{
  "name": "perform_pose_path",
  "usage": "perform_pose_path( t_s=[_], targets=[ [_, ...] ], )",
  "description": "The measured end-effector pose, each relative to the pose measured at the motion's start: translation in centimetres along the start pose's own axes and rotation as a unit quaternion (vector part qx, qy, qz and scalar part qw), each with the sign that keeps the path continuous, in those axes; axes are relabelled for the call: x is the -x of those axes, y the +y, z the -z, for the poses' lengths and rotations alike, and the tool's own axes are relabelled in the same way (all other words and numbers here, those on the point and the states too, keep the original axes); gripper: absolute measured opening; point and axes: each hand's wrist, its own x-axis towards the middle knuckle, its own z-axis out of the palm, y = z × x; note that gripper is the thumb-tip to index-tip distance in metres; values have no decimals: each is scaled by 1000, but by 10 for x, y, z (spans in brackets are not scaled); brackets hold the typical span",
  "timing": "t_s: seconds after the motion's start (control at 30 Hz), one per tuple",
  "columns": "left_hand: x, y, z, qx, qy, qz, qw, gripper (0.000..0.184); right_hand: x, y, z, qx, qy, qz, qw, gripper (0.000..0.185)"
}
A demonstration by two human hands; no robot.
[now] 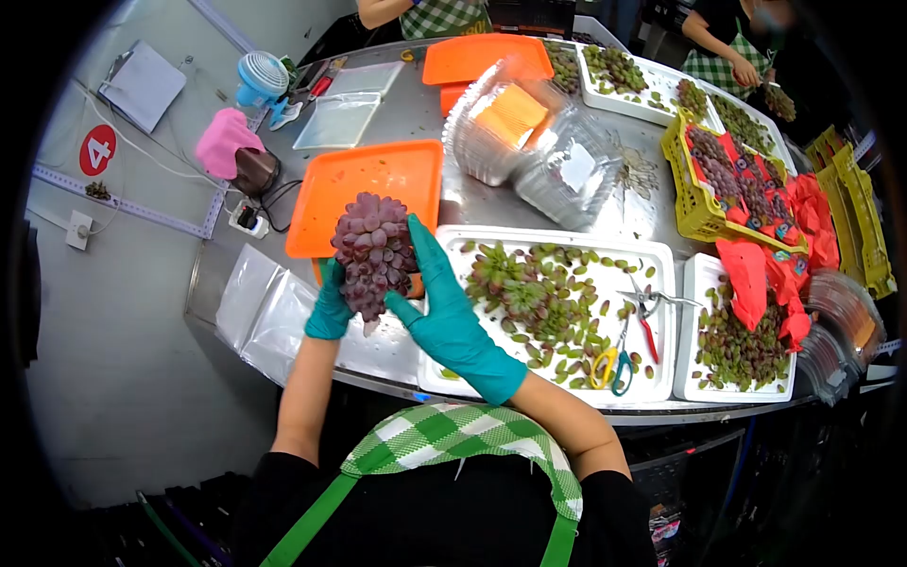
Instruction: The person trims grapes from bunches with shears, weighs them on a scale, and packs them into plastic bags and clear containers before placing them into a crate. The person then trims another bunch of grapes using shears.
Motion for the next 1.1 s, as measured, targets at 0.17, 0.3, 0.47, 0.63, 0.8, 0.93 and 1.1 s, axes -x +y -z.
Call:
perform_pose_path(
  t_s=[0.17,0.3,0.47,0.63,0.8,0.93,1.1],
  targets=[
    [-42,77,64,-120,-75,65,988,65,-47,22,-40,-222,-35,-118,967,82],
    [-83,110,96,-246,-74,132,957,63,-84,59,-67,-300,-7,-158,941,90],
    [-127,112,129,-341,-96,160,922,63,-104,104,-85,-363,13,-184,913,76],
    [-139,109,139,-383,-97,171,903,61,-114,116,-91,-445,23,-272,853,65],
    [-124,128,150,-531,-20,-37,846,52,-99,97,-74,-389,7,-337,857,63],
    [-62,139,136,-379,164,-217,885,35,-57,57,-34,-240,-6,-278,930,42],
    [55,66,99,-296,413,-198,838,24,16,52,32,-147,162,-250,943,38]
  ],
)
